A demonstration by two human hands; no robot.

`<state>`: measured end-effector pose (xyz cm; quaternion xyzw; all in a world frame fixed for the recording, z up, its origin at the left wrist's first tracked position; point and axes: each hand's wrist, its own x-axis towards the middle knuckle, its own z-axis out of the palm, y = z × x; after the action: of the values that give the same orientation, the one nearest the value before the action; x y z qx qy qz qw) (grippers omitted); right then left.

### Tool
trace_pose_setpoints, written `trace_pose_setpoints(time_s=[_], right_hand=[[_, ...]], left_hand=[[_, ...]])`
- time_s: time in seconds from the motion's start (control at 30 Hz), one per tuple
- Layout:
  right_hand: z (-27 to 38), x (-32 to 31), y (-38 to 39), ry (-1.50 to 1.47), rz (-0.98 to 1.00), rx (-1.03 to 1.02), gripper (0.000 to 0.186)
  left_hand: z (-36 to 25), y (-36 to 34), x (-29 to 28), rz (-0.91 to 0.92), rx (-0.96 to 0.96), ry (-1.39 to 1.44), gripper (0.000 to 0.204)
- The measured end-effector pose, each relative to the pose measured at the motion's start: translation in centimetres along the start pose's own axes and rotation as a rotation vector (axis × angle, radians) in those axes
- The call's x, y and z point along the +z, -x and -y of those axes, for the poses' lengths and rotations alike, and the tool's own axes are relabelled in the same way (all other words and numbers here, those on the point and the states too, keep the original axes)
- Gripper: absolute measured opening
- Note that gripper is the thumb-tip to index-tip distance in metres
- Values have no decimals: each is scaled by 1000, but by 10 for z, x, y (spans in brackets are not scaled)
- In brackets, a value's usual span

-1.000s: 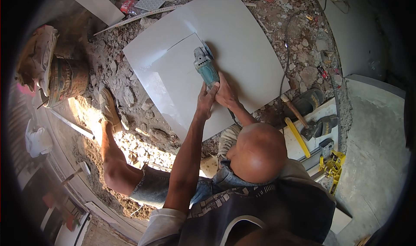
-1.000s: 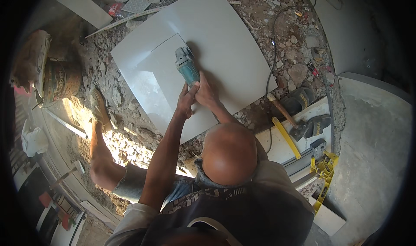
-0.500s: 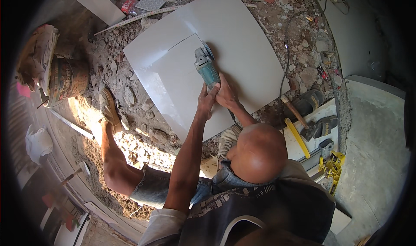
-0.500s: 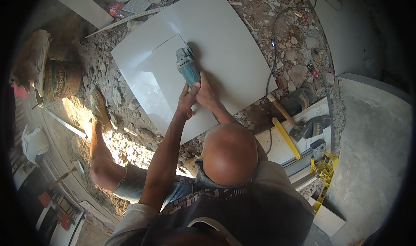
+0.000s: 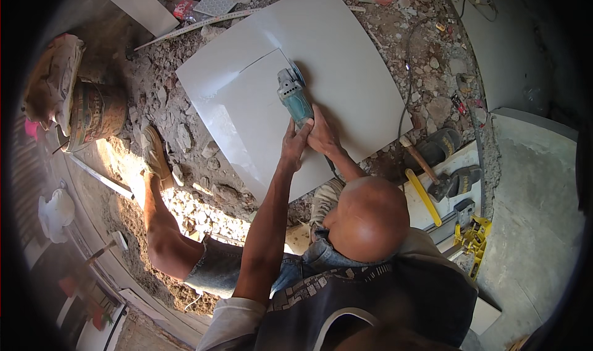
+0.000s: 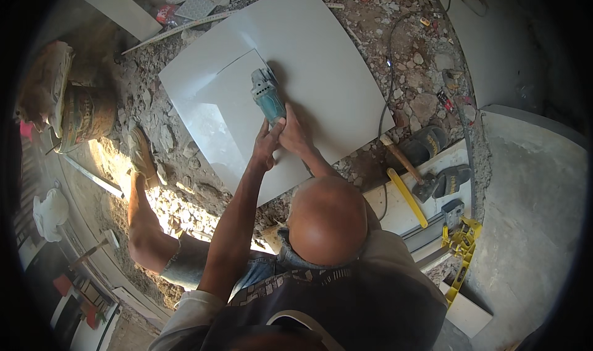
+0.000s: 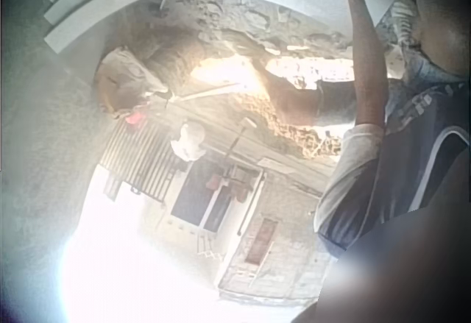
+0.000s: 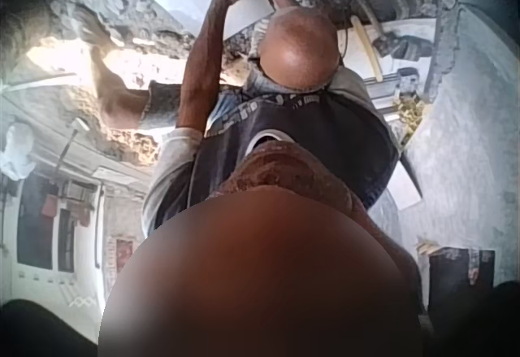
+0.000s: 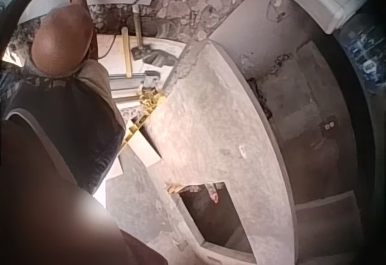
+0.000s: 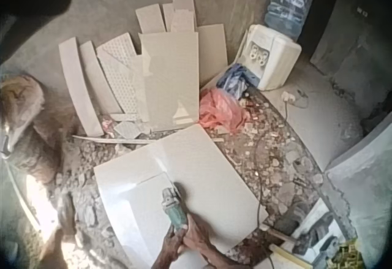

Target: Cut a ceramic tile using a handheld angle grinder.

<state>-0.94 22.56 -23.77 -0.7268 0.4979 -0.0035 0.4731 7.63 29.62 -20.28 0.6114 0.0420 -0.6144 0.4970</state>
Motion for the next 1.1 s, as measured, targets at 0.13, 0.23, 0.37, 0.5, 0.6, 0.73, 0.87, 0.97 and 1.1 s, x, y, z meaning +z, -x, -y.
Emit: trace_pose_setpoints(time_s=[0.13, 0.23, 0.37, 0.5, 0.6, 0.73, 0.87, 0.97, 1.1], right_hand=[[-1, -3, -1, 21, 31, 4, 77], [3, 0, 2, 32, 45, 19, 78], [3, -4, 2, 35, 20, 6, 79], [12, -9, 5, 52, 29, 33, 80], [22, -18, 9, 106, 36, -7, 77], [43, -19, 12, 93, -81, -190, 71], [60, -3, 16, 8, -92, -292, 68], [64, 11, 24, 14, -29, -329, 68], [77, 26, 36, 26, 120, -441, 67]], left_hand=[[-2, 3, 2, 6, 7, 3, 87], [-3, 5, 0, -13, 4, -3, 86], [-2, 3, 3, -12, -9, -8, 85], [-2, 3, -1, 39, 48, -21, 87], [-13, 17, 4, -2, 0, -67, 85], [-18, 27, -2, -13, 169, -32, 82], [-29, 51, -9, -122, 250, -7, 78], [-25, 67, -17, -217, 211, -24, 74], [-13, 92, -35, -367, 185, -47, 75]])
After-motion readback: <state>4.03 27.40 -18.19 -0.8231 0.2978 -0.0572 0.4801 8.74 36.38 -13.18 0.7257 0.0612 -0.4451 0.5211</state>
